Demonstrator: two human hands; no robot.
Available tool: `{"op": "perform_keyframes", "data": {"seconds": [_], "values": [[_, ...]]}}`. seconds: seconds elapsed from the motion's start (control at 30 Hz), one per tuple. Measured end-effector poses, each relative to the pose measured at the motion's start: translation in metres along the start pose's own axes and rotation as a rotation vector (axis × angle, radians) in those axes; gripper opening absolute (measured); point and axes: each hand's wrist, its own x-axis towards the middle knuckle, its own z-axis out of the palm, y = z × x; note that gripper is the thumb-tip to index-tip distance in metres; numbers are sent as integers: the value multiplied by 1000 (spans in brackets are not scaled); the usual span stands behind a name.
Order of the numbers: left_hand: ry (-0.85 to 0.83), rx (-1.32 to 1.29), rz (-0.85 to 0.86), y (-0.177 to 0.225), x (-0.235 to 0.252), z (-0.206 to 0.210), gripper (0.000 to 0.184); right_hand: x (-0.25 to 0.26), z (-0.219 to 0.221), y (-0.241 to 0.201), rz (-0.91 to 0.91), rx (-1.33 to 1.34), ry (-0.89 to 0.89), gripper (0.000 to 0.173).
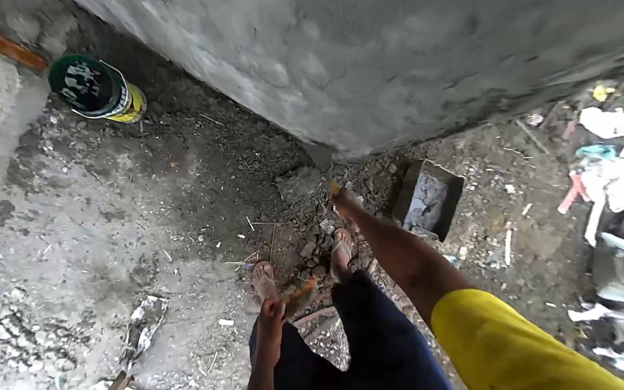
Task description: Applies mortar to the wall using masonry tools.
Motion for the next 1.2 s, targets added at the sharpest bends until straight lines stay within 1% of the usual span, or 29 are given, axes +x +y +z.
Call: {"op": "perform_keyframes", "data": {"seconds": [0.07, 0.17, 0.23, 0.3, 0.37, 0.4, 0.47, 0.53, 0.6, 0.63, 0.67, 0.7, 0.77, 0.8, 0.87, 0.97, 1.03, 1.1, 1.13, 1.2], "values": [[15, -9, -35, -18, 16, 15, 28, 53, 7, -1, 20, -42, 29, 55], [-6, -50, -102, -41, 29, 45, 29, 106, 26, 16, 8, -97, 22, 60], [-37, -54, -155, -53, 28, 63, 26, 120, 47, 36, -23, -46, 5, 60], [-96, -41, -172, -69, 24, 75, 26, 122, 57, 45, -20, 75, -37, 62], [-148, -10, -170, -84, 18, 83, 28, 112, 53, 36, -3, 291, -130, 59], [-163, 3, -172, -89, 13, 87, 28, 99, 46, 28, 17, 396, -185, 57], [-165, 13, -184, -92, 1, 96, 27, 65, 32, 11, 51, 495, -286, 55], [-155, 23, -184, -90, -12, 102, 27, 22, 29, 3, 46, 402, -436, 57], [-150, 60, -179, -85, -30, 109, 26, -36, 56, -2, -7, 202, -639, 58], [-156, 111, -176, -82, -40, 112, 27, -65, 76, -1, -35, 165, -663, 61], [-172, 199, -160, -78, -44, 113, 28, -86, 92, -4, -60, 176, -645, 63], [-193, 317, -127, -72, -41, 113, 30, -95, 103, -9, -83, 224, -608, 63], [-242, 530, -85, -60, -34, 108, 33, -98, 101, -9, -112, 289, -542, 62], [-271, 587, -71, -58, -26, 108, 33, -94, 89, -2, -136, 249, -519, 62], [-311, 633, -46, -67, -2, 106, 34, -78, 62, 20, -170, 79, -468, 62], [-365, 681, -89, -90, 29, 97, 36, -59, 49, 70, -153, -77, -418, 59], [-371, 654, -117, -105, 41, 88, 36, -54, 54, 107, -103, -22, -401, 59], [-341, 511, -162, -121, 44, 77, 34, -51, 67, 130, -39, 64, -403, 58], [-318, 421, -181, -128, 43, 71, 32, -50, 75, 134, -19, 103, -411, 59], [-292, 298, -186, -136, 41, 60, 30, -43, 93, 126, 6, 172, -444, 60]]}}
